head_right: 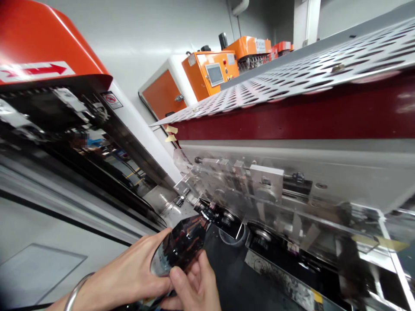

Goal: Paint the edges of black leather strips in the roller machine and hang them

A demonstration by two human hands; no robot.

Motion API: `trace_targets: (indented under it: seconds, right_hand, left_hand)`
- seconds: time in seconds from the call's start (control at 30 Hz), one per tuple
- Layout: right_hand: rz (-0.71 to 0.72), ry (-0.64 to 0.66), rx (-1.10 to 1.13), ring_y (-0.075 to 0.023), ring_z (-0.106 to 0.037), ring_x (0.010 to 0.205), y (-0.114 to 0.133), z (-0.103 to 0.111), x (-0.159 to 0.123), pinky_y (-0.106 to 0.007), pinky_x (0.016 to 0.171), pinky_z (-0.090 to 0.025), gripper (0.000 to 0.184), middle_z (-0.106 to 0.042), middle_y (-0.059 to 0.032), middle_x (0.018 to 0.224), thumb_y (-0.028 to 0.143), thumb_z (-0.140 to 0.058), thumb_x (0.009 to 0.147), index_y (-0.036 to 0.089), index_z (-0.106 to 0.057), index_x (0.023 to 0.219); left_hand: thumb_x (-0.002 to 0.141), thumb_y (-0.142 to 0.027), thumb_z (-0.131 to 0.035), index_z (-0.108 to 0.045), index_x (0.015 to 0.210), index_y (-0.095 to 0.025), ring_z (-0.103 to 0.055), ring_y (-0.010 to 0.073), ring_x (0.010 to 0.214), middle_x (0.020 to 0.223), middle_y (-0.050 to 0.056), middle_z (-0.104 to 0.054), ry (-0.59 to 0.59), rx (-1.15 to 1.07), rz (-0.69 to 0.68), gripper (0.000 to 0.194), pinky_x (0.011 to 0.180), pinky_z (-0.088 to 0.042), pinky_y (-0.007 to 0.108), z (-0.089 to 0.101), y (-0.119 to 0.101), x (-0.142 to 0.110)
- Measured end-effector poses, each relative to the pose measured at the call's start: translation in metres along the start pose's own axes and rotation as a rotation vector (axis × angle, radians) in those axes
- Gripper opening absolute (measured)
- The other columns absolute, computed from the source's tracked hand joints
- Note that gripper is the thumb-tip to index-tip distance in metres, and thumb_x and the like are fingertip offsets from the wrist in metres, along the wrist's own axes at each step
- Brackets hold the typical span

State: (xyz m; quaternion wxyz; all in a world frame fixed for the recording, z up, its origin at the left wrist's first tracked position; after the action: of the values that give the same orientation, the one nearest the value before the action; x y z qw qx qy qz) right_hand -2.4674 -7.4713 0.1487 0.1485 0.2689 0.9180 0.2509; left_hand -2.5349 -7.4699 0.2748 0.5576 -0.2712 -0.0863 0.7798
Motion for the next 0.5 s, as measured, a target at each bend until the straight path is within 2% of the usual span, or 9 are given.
trace_targets:
  seconds: [0.17,0.5]
  right_hand:
    - [-0.005,0.002,0.004,-0.0274,-0.067,0.103,0.0015,-0.0012,0.0,-0.031,0.063,-0.061,0.086,-0.063,-0.0145,0.13,0.061,-0.081,0.068,0.019,-0.047,0.134]
    - [-0.01,0.018,-0.009,-0.0255,-0.069,0.097,0.0035,-0.0027,0.0005,-0.032,0.065,-0.062,0.085,-0.066,-0.0145,0.125,0.061,-0.08,0.068,0.019,-0.046,0.133]
  left_hand:
    - [0.068,-0.024,-0.066,-0.063,0.09,-0.023,-0.063,0.0144,0.076,0.088,-0.006,-0.069,0.003,0.025,0.006,0.022,0.067,-0.044,0.02,0.0,-0.0015,0.0009]
    - [0.071,-0.03,-0.068,-0.063,0.092,-0.024,-0.063,0.014,0.073,0.086,-0.006,-0.069,-0.003,0.055,0.006,0.022,0.064,-0.043,0.02,0.0004,0.0029,0.0017]
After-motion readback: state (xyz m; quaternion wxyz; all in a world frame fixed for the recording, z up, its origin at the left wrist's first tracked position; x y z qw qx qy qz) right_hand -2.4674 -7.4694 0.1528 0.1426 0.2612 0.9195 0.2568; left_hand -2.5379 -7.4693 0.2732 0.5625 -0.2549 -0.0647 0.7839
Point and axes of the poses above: each hand's wrist, its own x-axis towards the middle knuckle, its own z-axis out of the back of the hand, y = z × x, the point moved 7 cm from there along x, towards the middle knuckle
